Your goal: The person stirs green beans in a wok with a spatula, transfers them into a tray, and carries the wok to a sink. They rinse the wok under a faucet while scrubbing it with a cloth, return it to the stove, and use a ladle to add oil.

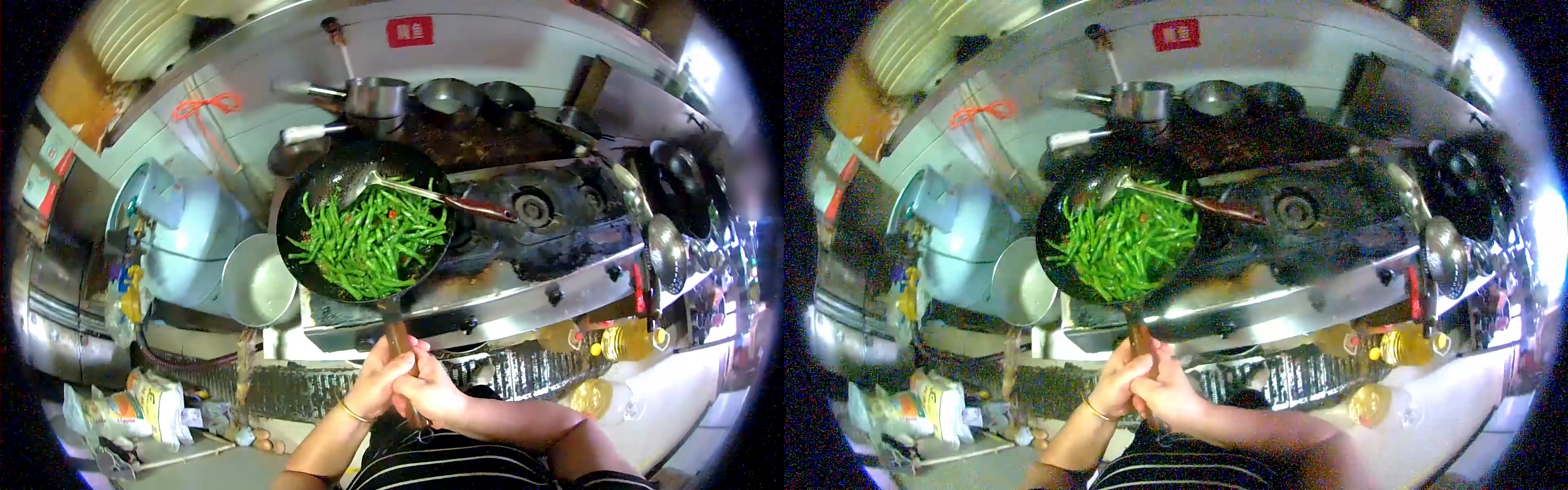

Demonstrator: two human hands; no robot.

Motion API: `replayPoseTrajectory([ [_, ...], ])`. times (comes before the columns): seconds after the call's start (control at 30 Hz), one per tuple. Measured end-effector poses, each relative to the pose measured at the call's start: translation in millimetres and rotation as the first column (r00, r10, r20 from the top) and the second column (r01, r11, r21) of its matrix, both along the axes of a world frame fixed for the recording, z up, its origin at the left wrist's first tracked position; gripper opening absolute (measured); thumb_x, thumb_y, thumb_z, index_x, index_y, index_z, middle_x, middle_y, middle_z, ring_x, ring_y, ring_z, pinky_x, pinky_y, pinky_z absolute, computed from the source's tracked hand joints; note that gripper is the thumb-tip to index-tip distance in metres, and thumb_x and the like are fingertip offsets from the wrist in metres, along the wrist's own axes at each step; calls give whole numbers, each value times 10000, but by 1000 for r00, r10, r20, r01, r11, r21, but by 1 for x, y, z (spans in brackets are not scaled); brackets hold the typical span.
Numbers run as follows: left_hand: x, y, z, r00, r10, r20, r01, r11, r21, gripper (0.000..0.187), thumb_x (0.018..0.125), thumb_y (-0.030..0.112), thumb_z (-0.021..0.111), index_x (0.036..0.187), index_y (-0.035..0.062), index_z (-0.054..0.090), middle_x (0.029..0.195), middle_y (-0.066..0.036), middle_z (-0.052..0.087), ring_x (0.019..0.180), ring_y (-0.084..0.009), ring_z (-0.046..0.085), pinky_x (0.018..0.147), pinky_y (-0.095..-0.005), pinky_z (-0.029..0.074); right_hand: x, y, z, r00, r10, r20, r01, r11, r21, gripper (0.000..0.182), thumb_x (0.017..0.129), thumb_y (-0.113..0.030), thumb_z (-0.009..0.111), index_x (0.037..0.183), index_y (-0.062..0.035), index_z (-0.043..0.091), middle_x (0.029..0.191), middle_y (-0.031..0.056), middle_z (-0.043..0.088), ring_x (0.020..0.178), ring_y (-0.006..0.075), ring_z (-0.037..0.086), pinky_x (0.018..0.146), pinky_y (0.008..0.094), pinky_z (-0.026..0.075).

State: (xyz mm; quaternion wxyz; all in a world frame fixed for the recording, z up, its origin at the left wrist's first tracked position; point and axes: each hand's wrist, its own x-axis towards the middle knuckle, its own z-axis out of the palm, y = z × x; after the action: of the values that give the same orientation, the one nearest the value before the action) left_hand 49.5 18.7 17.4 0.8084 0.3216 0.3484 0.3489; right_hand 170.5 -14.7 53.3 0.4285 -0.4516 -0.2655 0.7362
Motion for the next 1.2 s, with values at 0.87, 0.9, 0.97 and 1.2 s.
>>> replayPoseTrajectory([
  [0.87, 110, -11, -67, 879, -476, -8, 466, 864, -189, 623, 943, 556, 413, 1342, 79, 428, 1178, -144, 609, 991, -254, 627, 773, -379, 532, 193, -59, -74, 968, -200, 154, 195, 980, 44, 347, 978, -259, 505, 1205, 3, 523, 957, 37, 608, 840, 96, 572, 714, 258, 493],
  [0.9, 90, -12, -103, 757, -593, -275, 563, 805, -185, 584, 944, 514, 462, 1330, 76, 440, 1119, -141, 639, 920, -265, 653, 752, -383, 540, 194, -68, -74, 927, -273, 258, 276, 961, 27, 330, 975, -245, 509, 1193, 2, 532, 934, 38, 614, 822, 94, 576, 707, 256, 494],
  [0.97, 60, -18, -166, 545, -643, -537, 758, 653, -12, 516, 916, 415, 565, 1289, 67, 484, 1035, -107, 667, 833, -290, 663, 757, -416, 533, 195, -103, -119, 805, -377, 458, 395, 917, 61, 282, 948, -201, 535, 1155, -12, 566, 871, 50, 635, 766, 119, 598, 705, 280, 508],
  [1.2, 62, -21, -165, 120, -640, -759, 861, 448, -241, 362, 851, 343, 636, 1121, 101, 638, 997, -173, 684, 852, -324, 678, 735, -441, 535, 171, -238, -113, 627, -598, 500, 689, 724, 3, 270, 832, -39, 551, 1095, -57, 610, 960, 79, 656, 851, 163, 604, 762, 324, 497],
])
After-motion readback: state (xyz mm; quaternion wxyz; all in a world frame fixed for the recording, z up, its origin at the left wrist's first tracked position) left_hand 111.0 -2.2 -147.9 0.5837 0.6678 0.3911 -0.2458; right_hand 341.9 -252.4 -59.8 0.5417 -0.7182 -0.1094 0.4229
